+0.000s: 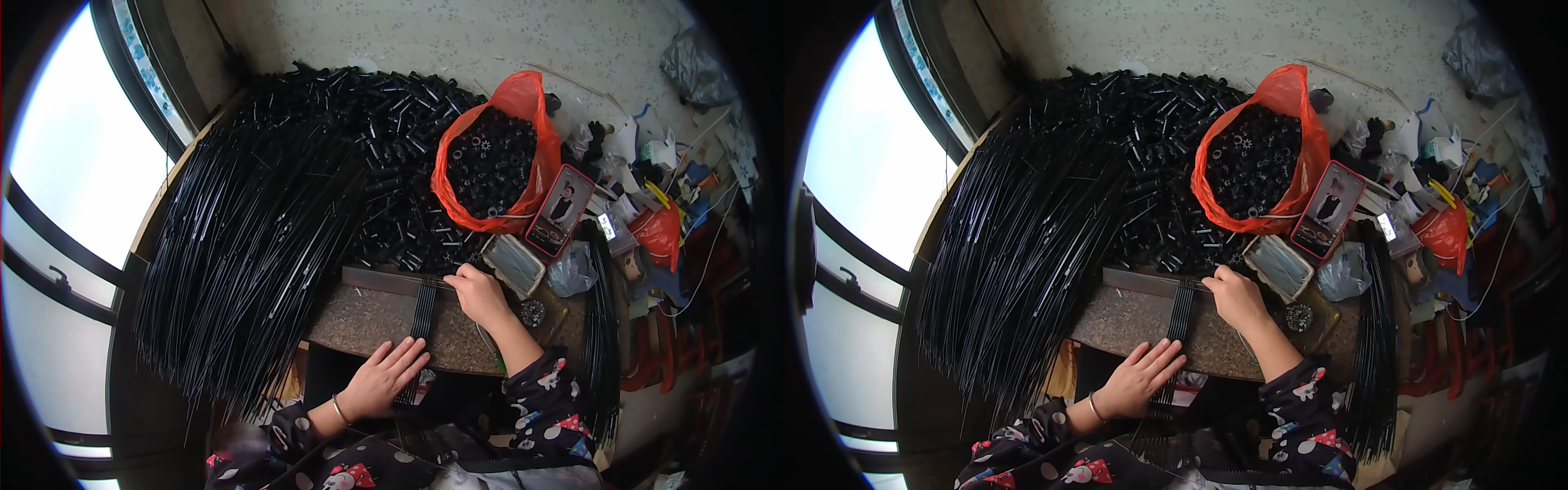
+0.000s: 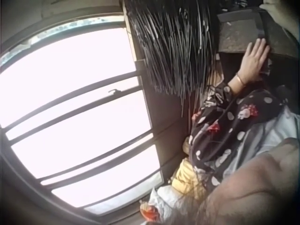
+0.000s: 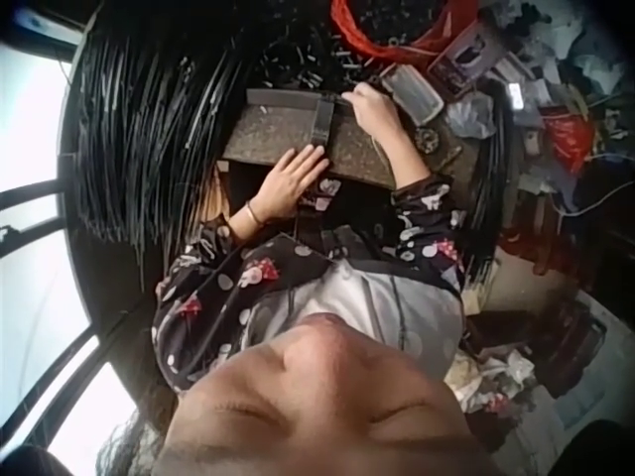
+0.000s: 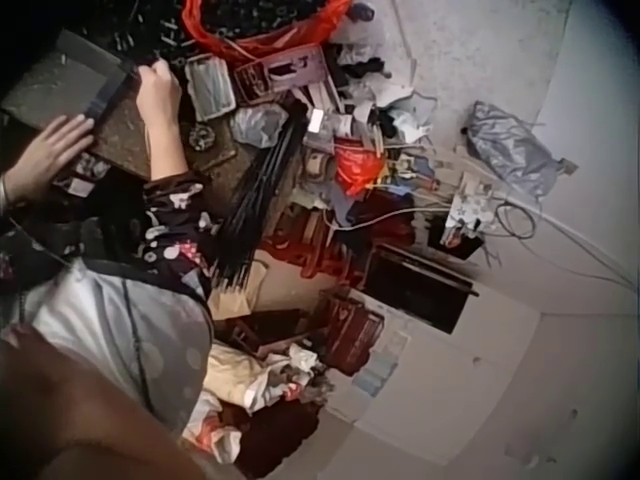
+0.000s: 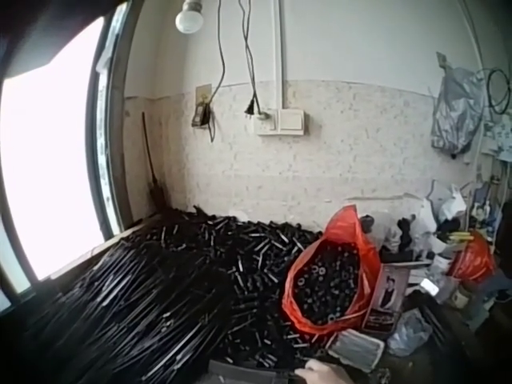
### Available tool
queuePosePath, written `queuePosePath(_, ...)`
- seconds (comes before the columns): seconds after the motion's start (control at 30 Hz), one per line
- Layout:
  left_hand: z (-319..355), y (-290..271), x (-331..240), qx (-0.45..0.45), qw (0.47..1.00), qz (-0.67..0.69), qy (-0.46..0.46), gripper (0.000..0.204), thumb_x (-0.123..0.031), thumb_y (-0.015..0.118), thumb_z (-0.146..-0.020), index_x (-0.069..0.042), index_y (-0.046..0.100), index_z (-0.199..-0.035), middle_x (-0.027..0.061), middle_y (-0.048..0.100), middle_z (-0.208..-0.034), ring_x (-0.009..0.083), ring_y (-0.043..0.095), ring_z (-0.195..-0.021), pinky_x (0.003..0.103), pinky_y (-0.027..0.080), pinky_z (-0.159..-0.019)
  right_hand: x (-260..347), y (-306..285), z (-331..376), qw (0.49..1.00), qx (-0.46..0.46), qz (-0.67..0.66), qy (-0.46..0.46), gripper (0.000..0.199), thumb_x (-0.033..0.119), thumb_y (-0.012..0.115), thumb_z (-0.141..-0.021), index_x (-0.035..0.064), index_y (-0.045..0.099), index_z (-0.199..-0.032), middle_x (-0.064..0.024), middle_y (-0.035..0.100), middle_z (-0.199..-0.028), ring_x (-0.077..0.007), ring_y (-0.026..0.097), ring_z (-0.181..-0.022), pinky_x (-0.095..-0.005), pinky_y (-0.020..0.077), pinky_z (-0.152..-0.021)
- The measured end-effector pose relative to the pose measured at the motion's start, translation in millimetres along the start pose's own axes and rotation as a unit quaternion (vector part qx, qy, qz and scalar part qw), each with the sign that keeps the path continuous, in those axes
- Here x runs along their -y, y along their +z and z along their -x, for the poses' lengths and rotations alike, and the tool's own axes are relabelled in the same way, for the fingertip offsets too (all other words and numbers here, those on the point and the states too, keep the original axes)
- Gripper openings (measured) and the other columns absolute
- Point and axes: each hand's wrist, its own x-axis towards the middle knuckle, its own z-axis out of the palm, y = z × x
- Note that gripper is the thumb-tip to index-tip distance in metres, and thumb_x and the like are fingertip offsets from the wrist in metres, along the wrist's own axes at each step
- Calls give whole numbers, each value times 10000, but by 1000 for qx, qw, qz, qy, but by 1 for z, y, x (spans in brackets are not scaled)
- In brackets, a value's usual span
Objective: Manually assemble components by inserting wire filaments and using a crimping tool to secure them.
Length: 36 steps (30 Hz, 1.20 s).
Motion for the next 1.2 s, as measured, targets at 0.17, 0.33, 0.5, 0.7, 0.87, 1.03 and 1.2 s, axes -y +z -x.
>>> queuePosePath(0.17, 1, 1, 0, -12, 1000, 18, -3, 819, -273, 607, -663, -32, 272, -1370, 174, 228, -1440, 292, 223, -1339, 445, 203, -1051, 4, 5, -4, 1000, 0, 5, -6, 171, 31, 529, -766, 61, 646, -887, -91, 565, -808, -289, 597, -730, -376, 483, -627)
queuePosePath(0.33, 0, -2, 0, 9, 1000, -11, 6, 827, -298, 610, -668, -32, 266, -1372, 173, 228, -1440, 292, 224, -1338, 437, 195, -1057, 7, 2, -13, 999, 25, 43, -9, 107, 51, 505, -774, 48, 609, -797, -91, 544, -781, -278, 591, -751, -378, 484, -629)
queuePosePath(0.5, 2, -1, -1, 0, 998, -56, 7, 801, -415, 593, -720, -25, 297, -1353, 173, 258, -1424, 284, 258, -1320, 426, 224, -1044, -10, -26, -14, 977, -45, 155, -140, 142, 150, 686, -657, 74, 614, -754, -10, 544, -738, -206, 504, -790, -335, 374, -706)
queuePosePath(0.7, 2, 1, 1, -14, 1000, -5, 9, 848, -353, 616, -675, -27, 261, -1372, 175, 227, -1440, 294, 229, -1334, 436, 196, -1056, -20, -29, 12, 968, 6, 177, -178, 115, 90, 511, -748, 84, 598, -823, -30, 521, -755, -208, 527, -757, -327, 403, -660)
queuePosePath(0.87, 3, 0, 2, -10, 1000, -23, 4, 860, -340, 625, -657, -32, 260, -1373, 175, 224, -1441, 294, 229, -1334, 434, 205, -1053, -12, -20, -5, 998, 7, 7, -63, 146, 78, 553, -760, 70, 634, -881, -66, 545, -769, -263, 580, -748, -362, 462, -639)
queuePosePath(1.03, 6, 4, 3, -1, 999, -37, 14, 885, -353, 636, -645, -32, 254, -1376, 176, 216, -1443, 299, 229, -1333, 431, 203, -1055, -9, -14, -20, 994, 69, -82, 0, 95, 85, 587, -773, 60, 662, -825, -101, 589, -783, -302, 586, -761, -365, 469, -672)
queuePosePath(1.2, 4, -2, 1, -21, 999, 6, 34, 931, -511, 621, -659, -44, 257, -1378, 168, 218, -1444, 309, 227, -1332, 446, 209, -1051, 11, 11, -16, 993, 11, -37, 108, 176, 107, 650, -720, 47, 671, -884, -105, 609, -807, -284, 586, -789, -355, 470, -702)
